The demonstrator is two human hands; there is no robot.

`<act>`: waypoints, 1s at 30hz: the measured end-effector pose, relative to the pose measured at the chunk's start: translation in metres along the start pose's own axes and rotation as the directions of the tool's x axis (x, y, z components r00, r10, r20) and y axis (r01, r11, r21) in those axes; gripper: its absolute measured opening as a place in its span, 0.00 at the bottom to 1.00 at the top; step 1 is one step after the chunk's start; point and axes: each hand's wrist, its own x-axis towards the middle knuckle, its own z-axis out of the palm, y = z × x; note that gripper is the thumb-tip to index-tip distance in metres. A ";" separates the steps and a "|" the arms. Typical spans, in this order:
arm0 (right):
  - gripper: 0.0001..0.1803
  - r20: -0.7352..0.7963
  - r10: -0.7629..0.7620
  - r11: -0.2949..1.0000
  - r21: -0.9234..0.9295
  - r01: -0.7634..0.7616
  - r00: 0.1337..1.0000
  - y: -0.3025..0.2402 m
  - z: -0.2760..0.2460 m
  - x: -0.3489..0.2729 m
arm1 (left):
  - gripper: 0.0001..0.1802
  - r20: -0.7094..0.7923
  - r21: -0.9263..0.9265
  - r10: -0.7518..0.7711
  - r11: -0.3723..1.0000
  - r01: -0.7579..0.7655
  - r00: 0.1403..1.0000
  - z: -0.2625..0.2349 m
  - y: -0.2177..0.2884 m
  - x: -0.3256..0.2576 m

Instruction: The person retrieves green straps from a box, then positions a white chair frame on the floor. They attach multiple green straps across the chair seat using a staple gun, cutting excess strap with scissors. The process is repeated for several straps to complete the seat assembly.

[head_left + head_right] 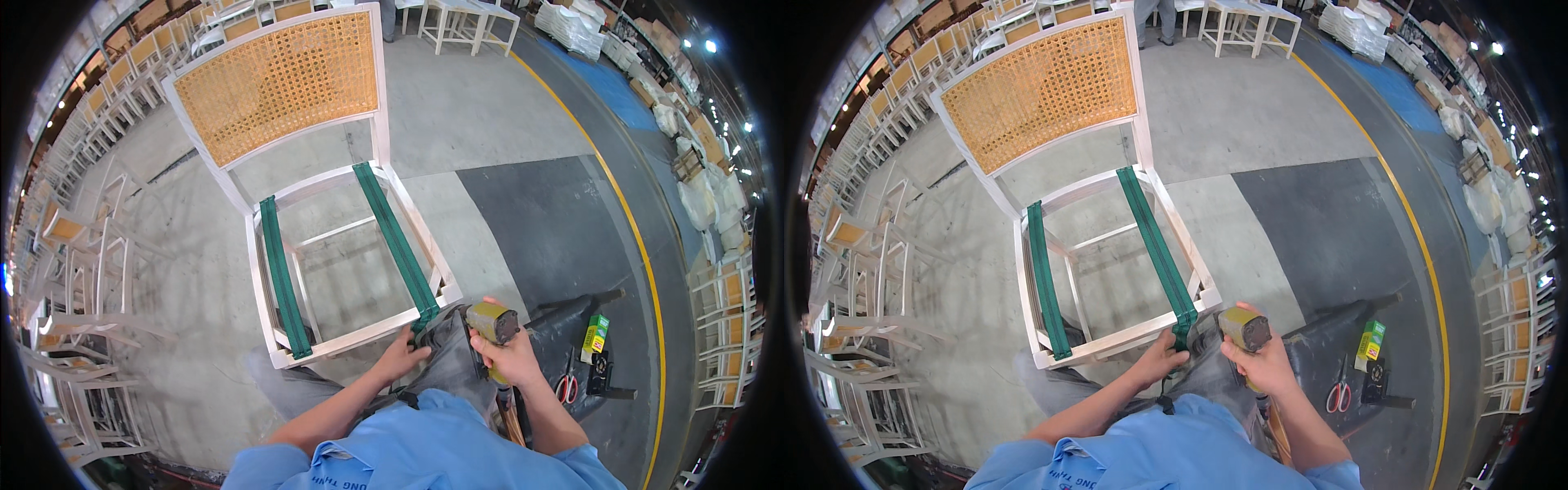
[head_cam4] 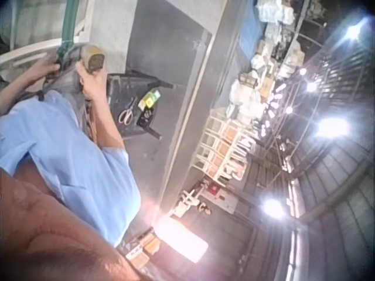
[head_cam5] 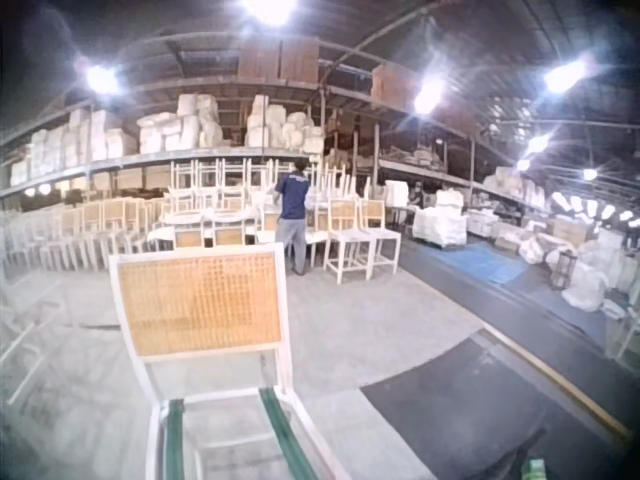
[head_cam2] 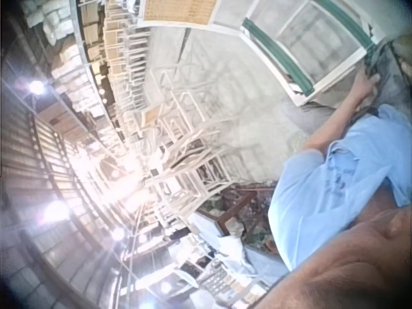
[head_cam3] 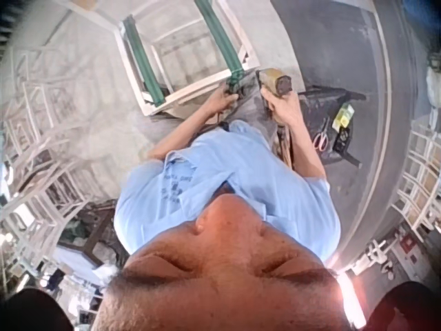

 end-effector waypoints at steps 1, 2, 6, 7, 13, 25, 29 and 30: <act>0.43 0.013 0.008 1.000 -0.015 -0.007 1.000 -0.001 0.001 -0.001 | 0.43 -0.009 -0.145 -0.041 0.989 0.039 0.999 0.002 -0.007 0.018; 0.43 0.025 0.015 1.000 -0.020 -0.015 1.000 0.001 0.000 -0.003 | 0.42 -0.057 -0.196 -0.011 0.981 0.000 0.998 0.003 -0.011 0.034; 0.43 0.013 0.029 0.998 -0.056 -0.029 0.999 0.000 -0.010 -0.017 | 0.38 0.028 -0.117 -0.032 0.993 0.035 0.999 -0.001 -0.009 0.054; 0.43 0.017 0.029 0.998 -0.051 -0.028 0.999 0.000 -0.012 -0.018 | 0.37 0.105 -0.021 -0.080 0.996 0.082 0.991 -0.006 -0.009 0.051; 0.43 -0.008 0.074 0.997 0.006 -0.074 0.997 0.003 -0.014 -0.013 | 0.17 0.315 0.016 0.176 0.982 -0.190 0.933 0.010 0.027 -0.017; 0.43 0.054 0.217 0.969 -0.130 -0.208 0.975 -0.013 0.031 0.040 | 0.21 0.067 -0.487 -0.122 0.862 0.139 0.990 -0.050 0.124 0.042; 0.43 0.019 0.233 0.962 -0.151 -0.228 0.972 -0.011 0.037 0.048 | 0.21 0.080 -0.500 -0.129 0.853 0.151 0.988 -0.050 0.120 0.048; 0.43 0.010 0.235 0.960 -0.156 -0.231 0.972 -0.010 0.037 0.050 | 0.20 0.076 -0.500 -0.129 0.853 0.149 0.989 -0.049 0.120 0.047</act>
